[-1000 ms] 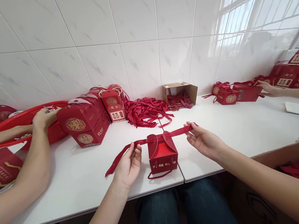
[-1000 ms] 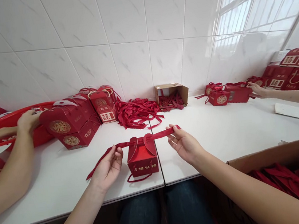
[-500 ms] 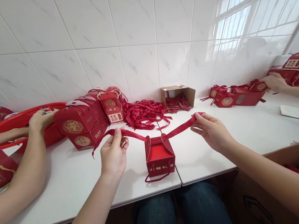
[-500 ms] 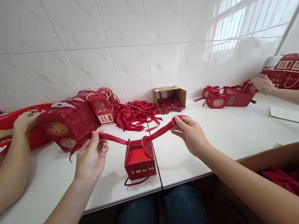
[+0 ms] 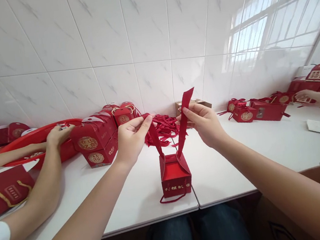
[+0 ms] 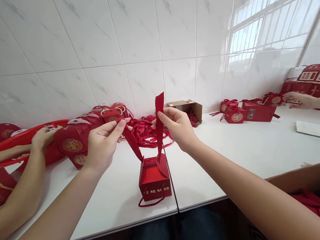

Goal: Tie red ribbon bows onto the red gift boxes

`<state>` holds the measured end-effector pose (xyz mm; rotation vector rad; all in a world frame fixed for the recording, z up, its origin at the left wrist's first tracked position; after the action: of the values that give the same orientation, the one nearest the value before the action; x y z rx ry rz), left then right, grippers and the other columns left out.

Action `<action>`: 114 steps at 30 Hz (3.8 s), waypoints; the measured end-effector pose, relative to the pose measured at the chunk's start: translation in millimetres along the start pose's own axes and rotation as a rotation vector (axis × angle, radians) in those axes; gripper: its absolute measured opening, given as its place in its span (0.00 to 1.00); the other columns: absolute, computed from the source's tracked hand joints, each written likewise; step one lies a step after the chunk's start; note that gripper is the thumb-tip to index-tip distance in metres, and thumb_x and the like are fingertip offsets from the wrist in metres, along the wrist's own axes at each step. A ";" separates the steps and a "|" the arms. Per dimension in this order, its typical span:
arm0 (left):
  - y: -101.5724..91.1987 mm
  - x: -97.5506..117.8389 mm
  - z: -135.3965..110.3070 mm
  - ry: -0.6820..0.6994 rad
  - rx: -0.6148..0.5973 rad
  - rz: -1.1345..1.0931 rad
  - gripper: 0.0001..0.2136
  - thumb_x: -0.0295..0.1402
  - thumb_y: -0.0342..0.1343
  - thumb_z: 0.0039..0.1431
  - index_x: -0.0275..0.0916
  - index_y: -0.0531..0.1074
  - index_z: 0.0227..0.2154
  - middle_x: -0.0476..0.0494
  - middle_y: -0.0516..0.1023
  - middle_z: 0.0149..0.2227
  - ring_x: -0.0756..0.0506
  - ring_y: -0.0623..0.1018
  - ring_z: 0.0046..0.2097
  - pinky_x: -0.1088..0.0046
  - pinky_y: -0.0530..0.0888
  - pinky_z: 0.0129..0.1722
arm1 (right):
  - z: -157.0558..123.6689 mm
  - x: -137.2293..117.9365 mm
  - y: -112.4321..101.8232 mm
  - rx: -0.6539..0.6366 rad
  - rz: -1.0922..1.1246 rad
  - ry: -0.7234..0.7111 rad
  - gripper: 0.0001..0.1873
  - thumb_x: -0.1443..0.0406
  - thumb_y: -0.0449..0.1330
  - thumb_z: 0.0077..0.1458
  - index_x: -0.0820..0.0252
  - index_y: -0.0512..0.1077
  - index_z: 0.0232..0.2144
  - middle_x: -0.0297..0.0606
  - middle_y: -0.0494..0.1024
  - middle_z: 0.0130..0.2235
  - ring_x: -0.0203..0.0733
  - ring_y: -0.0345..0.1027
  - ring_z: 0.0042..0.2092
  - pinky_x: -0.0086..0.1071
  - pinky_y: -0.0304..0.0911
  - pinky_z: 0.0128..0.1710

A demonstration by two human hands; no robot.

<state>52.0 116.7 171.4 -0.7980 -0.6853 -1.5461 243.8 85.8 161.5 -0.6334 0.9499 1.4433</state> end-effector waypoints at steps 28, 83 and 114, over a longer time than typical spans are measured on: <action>34.0 22.9 0.6 -0.131 -0.491 0.225 0.43 0.36 0.58 0.53 0.36 0.37 0.65 0.49 0.78 0.25 0.48 0.76 0.29 0.72 0.69 0.30 | -4.2 -3.9 45.7 -0.323 -0.025 0.053 0.10 0.59 0.63 0.49 0.60 0.76 0.30 0.33 0.76 0.27 0.34 0.68 0.29 0.29 0.65 0.31; -22.5 -133.4 -82.5 -0.614 -0.365 0.351 0.18 0.51 0.47 0.54 0.40 0.63 0.33 0.57 0.59 0.18 0.53 0.57 0.19 0.78 0.51 0.19 | -61.0 118.7 -25.3 -0.257 -0.450 0.440 0.18 0.54 0.61 0.49 0.55 0.59 0.37 0.19 0.58 0.17 0.33 0.60 0.21 0.23 0.48 0.19; 21.3 -74.9 -69.3 -0.071 -0.097 0.434 0.11 0.34 0.52 0.55 0.39 0.78 0.36 0.46 0.66 0.33 0.49 0.69 0.33 0.74 0.68 0.30 | -50.9 42.0 -1.1 0.082 -0.683 -0.449 0.09 0.68 0.57 0.52 0.57 0.77 0.24 0.36 0.68 0.29 0.34 0.61 0.28 0.29 0.60 0.27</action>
<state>70.2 102.6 69.7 -1.0046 -0.4523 -1.1664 232.0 65.0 100.0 -0.4766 0.3738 0.8687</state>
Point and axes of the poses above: each hand's wrist, its own z-axis towards the middle knuckle, its own y-axis out of the palm, x = y × z, the point moved 8 cm from there along z, towards the middle knuckle
